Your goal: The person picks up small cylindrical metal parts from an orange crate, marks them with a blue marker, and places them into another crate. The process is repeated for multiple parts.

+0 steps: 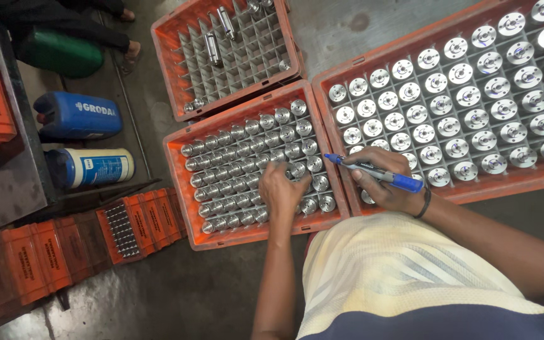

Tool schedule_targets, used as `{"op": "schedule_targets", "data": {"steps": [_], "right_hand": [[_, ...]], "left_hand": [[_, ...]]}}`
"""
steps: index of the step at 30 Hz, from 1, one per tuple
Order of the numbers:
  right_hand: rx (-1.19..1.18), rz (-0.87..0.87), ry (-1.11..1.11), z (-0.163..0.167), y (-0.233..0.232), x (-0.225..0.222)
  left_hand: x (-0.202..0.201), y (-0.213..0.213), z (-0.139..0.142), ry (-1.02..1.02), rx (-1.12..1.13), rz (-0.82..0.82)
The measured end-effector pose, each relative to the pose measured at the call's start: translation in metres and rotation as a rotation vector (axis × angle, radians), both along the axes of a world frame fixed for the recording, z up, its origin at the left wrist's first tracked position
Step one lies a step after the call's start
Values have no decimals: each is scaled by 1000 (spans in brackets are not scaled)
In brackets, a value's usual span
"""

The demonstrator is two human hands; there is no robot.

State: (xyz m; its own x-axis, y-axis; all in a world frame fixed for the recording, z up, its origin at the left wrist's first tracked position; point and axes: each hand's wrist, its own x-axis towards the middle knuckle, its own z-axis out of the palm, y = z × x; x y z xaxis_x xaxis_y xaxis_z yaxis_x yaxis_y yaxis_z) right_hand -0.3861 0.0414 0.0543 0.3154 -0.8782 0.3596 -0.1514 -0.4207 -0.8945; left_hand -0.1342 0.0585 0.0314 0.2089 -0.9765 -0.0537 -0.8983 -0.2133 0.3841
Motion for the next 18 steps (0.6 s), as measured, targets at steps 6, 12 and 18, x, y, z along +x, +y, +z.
{"op": "schedule_targets", "data": {"steps": [6,12,18], "right_hand": [[-141,21,37,13,-1,3],[-399,268,67,20,-6,29],[-315,303,44,12,1,36]], "left_hand": [[44,-6,15,486,-424,-152],[2,-5,-19,1773,-77,255],[-8,2,-34,1691,6,628]]}}
